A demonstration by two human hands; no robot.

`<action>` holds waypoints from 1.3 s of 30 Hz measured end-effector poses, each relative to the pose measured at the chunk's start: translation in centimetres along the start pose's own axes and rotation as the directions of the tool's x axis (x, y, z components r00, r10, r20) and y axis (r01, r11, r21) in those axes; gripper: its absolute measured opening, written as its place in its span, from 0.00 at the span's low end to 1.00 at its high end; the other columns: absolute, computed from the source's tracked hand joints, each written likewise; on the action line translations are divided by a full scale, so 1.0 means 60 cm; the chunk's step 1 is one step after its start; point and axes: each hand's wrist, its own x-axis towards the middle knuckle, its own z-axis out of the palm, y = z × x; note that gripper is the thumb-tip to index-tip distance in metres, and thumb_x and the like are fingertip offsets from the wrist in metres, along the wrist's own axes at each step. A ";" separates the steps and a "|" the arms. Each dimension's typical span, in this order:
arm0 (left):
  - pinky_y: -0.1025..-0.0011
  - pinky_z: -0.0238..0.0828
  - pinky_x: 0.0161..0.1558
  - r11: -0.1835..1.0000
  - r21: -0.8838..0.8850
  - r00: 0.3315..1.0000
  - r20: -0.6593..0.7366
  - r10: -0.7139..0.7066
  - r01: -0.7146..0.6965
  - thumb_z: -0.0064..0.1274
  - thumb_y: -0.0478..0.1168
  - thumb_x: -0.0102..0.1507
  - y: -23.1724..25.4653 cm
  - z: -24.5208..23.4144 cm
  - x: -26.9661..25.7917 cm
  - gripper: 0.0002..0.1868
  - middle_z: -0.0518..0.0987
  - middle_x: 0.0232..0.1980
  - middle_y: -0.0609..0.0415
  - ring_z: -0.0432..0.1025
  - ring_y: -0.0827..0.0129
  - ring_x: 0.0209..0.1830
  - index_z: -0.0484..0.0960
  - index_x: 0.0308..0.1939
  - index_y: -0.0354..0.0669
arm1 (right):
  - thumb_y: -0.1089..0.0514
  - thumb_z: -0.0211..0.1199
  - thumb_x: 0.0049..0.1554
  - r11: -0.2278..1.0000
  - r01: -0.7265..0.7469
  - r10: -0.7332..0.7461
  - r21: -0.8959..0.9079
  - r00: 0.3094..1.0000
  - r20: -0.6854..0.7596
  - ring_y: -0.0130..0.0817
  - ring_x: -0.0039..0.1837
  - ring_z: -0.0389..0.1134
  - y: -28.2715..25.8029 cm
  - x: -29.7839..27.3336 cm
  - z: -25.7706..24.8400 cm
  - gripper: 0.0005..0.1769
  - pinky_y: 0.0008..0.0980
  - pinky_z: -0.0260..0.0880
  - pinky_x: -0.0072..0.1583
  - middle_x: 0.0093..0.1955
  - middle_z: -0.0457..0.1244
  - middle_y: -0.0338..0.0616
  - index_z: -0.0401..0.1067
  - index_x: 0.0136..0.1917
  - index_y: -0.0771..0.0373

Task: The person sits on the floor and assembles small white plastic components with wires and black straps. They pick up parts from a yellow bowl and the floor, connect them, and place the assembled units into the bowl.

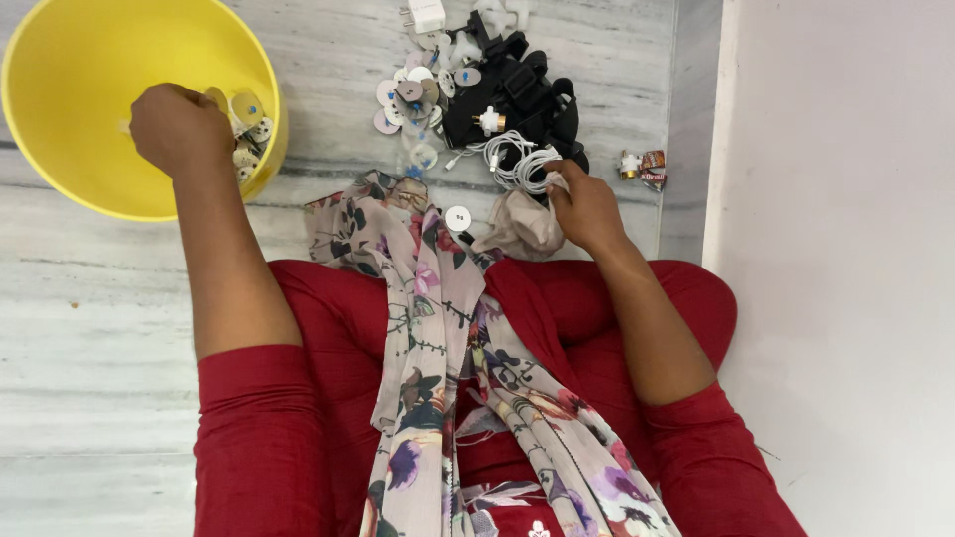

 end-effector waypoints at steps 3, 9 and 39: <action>0.57 0.73 0.40 0.994 0.105 0.996 0.090 0.019 -0.028 0.63 0.34 0.58 0.011 0.016 0.005 0.06 0.83 0.40 0.41 0.78 0.49 0.40 0.87 0.38 0.38 | 0.57 0.60 0.61 1.000 -0.022 0.022 0.013 1.000 -0.006 0.56 0.44 0.71 -0.006 0.002 -0.002 0.18 0.50 0.67 0.48 0.39 0.68 0.59 0.71 0.64 0.58; 0.61 0.73 0.41 0.880 -0.341 0.938 -0.216 0.270 -0.331 0.65 0.34 0.63 0.077 0.032 -0.029 0.14 0.81 0.48 0.51 0.74 0.60 0.42 0.80 0.50 0.40 | 0.56 0.60 0.61 0.991 -0.087 0.087 0.100 0.996 0.009 0.50 0.43 0.72 -0.008 0.008 0.002 0.18 0.44 0.69 0.48 0.42 0.69 0.58 0.72 0.64 0.57; 0.70 0.76 0.60 0.052 -0.495 0.401 0.757 0.515 0.867 0.50 0.32 0.69 0.304 0.078 -0.396 0.23 0.79 0.54 0.55 0.74 0.76 0.47 0.75 0.69 0.43 | 0.61 0.74 0.54 0.882 0.284 -0.181 0.376 0.941 -0.288 0.37 0.56 0.71 -0.065 -0.015 0.018 0.19 0.33 0.70 0.57 0.54 0.68 0.45 0.74 0.57 0.65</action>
